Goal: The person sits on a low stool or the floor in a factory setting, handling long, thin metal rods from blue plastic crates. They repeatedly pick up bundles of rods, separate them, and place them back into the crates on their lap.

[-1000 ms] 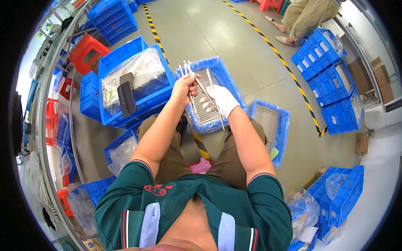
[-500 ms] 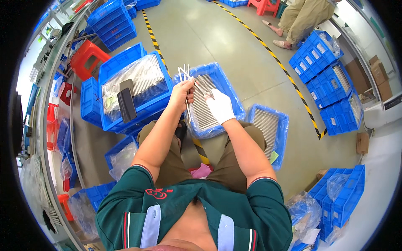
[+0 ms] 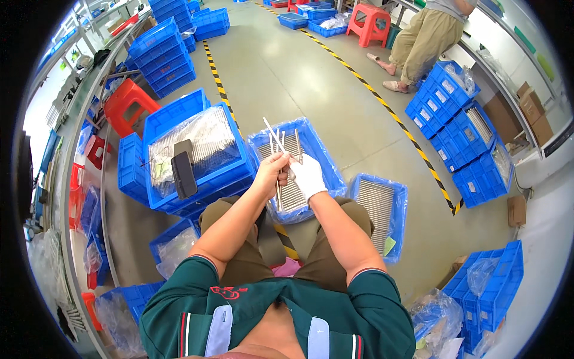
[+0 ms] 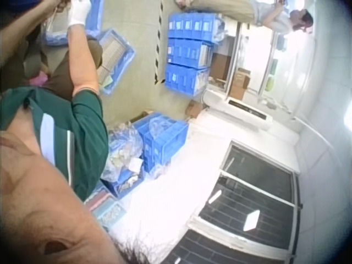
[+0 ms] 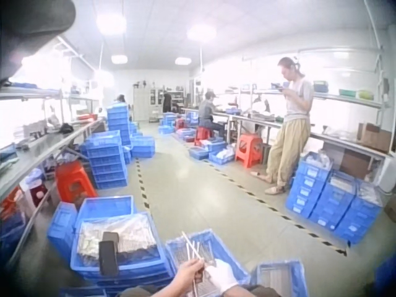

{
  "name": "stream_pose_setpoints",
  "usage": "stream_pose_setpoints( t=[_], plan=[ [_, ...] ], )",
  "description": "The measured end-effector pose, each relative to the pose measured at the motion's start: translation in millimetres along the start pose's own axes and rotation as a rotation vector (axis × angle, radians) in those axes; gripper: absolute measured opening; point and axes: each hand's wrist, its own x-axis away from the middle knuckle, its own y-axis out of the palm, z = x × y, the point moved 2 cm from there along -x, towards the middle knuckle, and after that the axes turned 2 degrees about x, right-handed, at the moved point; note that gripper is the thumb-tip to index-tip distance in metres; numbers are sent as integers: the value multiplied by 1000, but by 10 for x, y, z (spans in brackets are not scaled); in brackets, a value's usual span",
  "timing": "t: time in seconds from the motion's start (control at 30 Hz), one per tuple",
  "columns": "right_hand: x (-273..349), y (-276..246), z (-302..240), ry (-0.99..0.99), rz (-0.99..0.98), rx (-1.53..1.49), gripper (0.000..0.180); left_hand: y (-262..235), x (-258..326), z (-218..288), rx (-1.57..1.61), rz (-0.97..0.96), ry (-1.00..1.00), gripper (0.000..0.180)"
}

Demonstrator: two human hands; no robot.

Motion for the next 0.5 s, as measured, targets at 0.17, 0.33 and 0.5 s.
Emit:
stream_pose_setpoints(
  t=[0.17,0.33,0.5],
  plan=[
    [-6,-39,-153,-66,44,368,24,-142,-56,53,-112,42,26,15],
    [-255,-263,-169,-46,32,303,28,-48,56,47,-312,-137,-132,16],
    [-263,-237,-167,-98,115,179,25,79,93,-119,-212,-266,-254,22]
  ],
)
